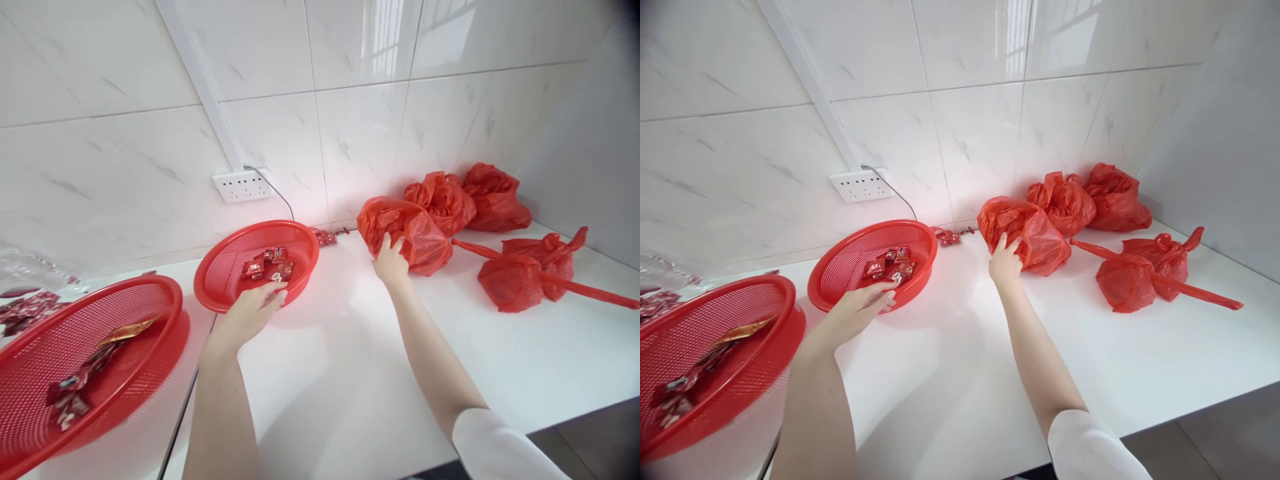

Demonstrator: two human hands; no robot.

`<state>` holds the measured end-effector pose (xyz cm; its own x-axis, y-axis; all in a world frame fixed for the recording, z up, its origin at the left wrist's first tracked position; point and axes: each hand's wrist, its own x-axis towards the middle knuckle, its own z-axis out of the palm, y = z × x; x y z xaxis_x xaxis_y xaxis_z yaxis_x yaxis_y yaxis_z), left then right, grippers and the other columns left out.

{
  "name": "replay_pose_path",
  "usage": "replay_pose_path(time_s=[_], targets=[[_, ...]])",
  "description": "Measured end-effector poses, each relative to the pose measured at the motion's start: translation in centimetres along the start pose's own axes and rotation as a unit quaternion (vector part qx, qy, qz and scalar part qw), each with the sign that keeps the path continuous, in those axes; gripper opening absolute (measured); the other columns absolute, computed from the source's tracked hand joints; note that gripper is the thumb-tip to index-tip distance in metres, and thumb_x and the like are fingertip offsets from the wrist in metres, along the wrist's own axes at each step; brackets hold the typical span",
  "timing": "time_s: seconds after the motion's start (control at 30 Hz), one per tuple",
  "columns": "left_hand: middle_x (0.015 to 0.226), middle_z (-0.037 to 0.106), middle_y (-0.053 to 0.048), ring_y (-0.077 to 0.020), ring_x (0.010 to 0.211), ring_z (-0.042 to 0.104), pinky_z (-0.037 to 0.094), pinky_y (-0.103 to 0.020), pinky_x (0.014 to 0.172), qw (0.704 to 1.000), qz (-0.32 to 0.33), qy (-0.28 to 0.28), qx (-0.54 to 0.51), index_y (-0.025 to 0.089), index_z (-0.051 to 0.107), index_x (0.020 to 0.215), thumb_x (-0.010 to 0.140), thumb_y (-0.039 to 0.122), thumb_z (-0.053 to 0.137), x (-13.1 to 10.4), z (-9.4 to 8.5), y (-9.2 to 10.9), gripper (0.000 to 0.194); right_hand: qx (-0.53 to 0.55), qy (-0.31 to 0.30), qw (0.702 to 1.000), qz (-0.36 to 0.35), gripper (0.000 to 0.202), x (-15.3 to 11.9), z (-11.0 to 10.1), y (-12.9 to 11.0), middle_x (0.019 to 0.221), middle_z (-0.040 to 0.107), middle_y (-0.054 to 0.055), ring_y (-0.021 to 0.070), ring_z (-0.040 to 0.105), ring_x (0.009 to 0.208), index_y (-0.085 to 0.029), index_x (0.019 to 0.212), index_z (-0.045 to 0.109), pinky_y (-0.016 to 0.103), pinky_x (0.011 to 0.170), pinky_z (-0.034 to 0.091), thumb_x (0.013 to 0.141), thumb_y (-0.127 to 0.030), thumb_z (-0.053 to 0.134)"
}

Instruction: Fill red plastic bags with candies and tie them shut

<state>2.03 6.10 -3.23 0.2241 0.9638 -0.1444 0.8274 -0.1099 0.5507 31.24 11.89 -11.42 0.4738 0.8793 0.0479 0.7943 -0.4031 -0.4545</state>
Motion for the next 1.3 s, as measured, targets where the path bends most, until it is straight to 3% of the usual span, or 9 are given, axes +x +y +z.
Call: replay_pose_path(time_s=[0.13, 0.37, 0.5, 0.63, 0.73, 0.9, 0.97, 1.07, 1.3], targets=[[0.110, 0.070, -0.003, -0.0247, 0.102, 0.064, 0.048, -0.031, 0.083, 1.000, 0.007, 0.003, 0.014, 0.027, 0.063, 0.120, 0.088, 0.053, 0.042, 0.0, 0.3, 0.2, 0.047, 0.007, 0.034, 0.999, -0.009, 0.038, 1.3, -1.4, 2.4, 0.114, 0.064, 0.022, 0.0346, 0.061, 0.107, -0.013, 0.121, 0.059, 0.045, 0.087, 0.047, 0.084, -0.012, 0.049], [0.099, 0.071, -0.004, -0.0256, 0.092, 0.065, 0.048, -0.031, 0.074, 1.000, 0.022, -0.005, 0.009, 0.027, 0.062, 0.123, 0.088, 0.055, 0.039, 0.1, 0.7, -0.2, 0.051, 0.313, 0.127, 0.935, -0.110, 0.022, 1.7, -3.3, 2.8, 0.096, 0.067, 0.007, 0.0222, 0.061, 0.091, -0.020, 0.098, 0.059, 0.036, 0.086, 0.045, 0.085, -0.033, 0.049], [0.105, 0.070, -0.005, -0.0276, 0.098, 0.065, 0.049, -0.032, 0.077, 0.999, 0.030, 0.004, 0.011, 0.028, 0.061, 0.127, 0.088, 0.055, 0.040, 0.0, 0.7, -0.3, 0.052, 0.495, -0.042, 0.852, -0.167, 0.020, 1.0, -4.0, 2.8, 0.087, 0.065, 0.003, 0.0201, 0.062, 0.094, -0.022, 0.077, 0.051, 0.033, 0.085, 0.047, 0.083, -0.040, 0.054], [0.103, 0.071, -0.004, -0.0273, 0.098, 0.066, 0.049, -0.032, 0.078, 0.999, 0.043, 0.010, 0.004, 0.028, 0.063, 0.123, 0.087, 0.055, 0.041, -0.1, 0.8, -0.1, 0.050, 0.434, -0.319, 0.795, -0.279, 0.019, -0.5, -5.7, 3.1, 0.115, 0.066, 0.007, 0.0220, 0.056, 0.119, -0.021, 0.087, 0.061, 0.035, 0.098, 0.043, 0.077, -0.037, 0.068], [0.104, 0.071, -0.004, -0.0260, 0.099, 0.065, 0.048, -0.031, 0.079, 0.999, 0.044, 0.007, -0.007, 0.028, 0.063, 0.123, 0.087, 0.054, 0.042, -0.3, 0.9, 0.2, 0.049, 0.337, -0.328, 0.836, -0.283, 0.034, -1.1, -6.0, 2.8, 0.130, 0.060, 0.007, 0.0208, 0.053, 0.123, -0.025, 0.116, 0.061, 0.036, 0.102, 0.041, 0.085, -0.039, 0.059], [0.096, 0.071, -0.004, -0.0253, 0.089, 0.066, 0.048, -0.031, 0.073, 0.999, 0.044, -0.003, 0.004, 0.028, 0.062, 0.123, 0.088, 0.054, 0.040, -0.4, 1.0, 0.5, 0.049, 0.118, -0.108, 0.975, -0.157, 0.062, -0.4, -2.8, 1.7, 0.108, 0.069, 0.012, 0.0278, 0.066, 0.101, -0.023, 0.152, 0.022, 0.042, 0.087, 0.048, 0.094, -0.030, 0.041], [0.094, 0.071, -0.003, -0.0249, 0.087, 0.066, 0.048, -0.031, 0.072, 0.999, 0.049, -0.008, 0.011, 0.027, 0.062, 0.122, 0.089, 0.053, 0.039, -0.4, 1.1, 0.6, 0.048, 0.022, -0.068, 0.987, -0.142, 0.072, -0.1, -1.5, 1.4, 0.103, 0.069, 0.016, 0.0316, 0.067, 0.094, -0.018, 0.153, 0.014, 0.042, 0.080, 0.049, 0.091, -0.029, 0.047], [0.092, 0.071, -0.003, -0.0242, 0.083, 0.066, 0.048, -0.031, 0.070, 0.998, 0.055, -0.012, 0.024, 0.028, 0.062, 0.121, 0.090, 0.049, 0.039, -0.4, 1.3, 0.6, 0.044, -0.035, -0.042, 0.992, -0.118, 0.058, 0.3, -0.4, 1.2, 0.099, 0.069, 0.018, 0.0324, 0.066, 0.092, -0.012, 0.140, 0.040, 0.039, 0.073, 0.048, 0.087, -0.031, 0.052], [0.119, 0.067, -0.004, -0.0234, 0.107, 0.062, 0.047, -0.033, 0.090, 0.983, 0.175, 0.040, -0.025, 0.027, 0.059, 0.128, 0.093, 0.041, 0.040, -0.3, 2.8, 3.0, 0.041, 0.010, 0.002, 0.989, -0.146, 0.021, 0.3, -1.2, 1.2, 0.081, 0.066, 0.005, 0.0211, 0.061, 0.073, -0.019, 0.090, 0.056, 0.029, 0.064, 0.040, 0.078, -0.035, 0.063]])
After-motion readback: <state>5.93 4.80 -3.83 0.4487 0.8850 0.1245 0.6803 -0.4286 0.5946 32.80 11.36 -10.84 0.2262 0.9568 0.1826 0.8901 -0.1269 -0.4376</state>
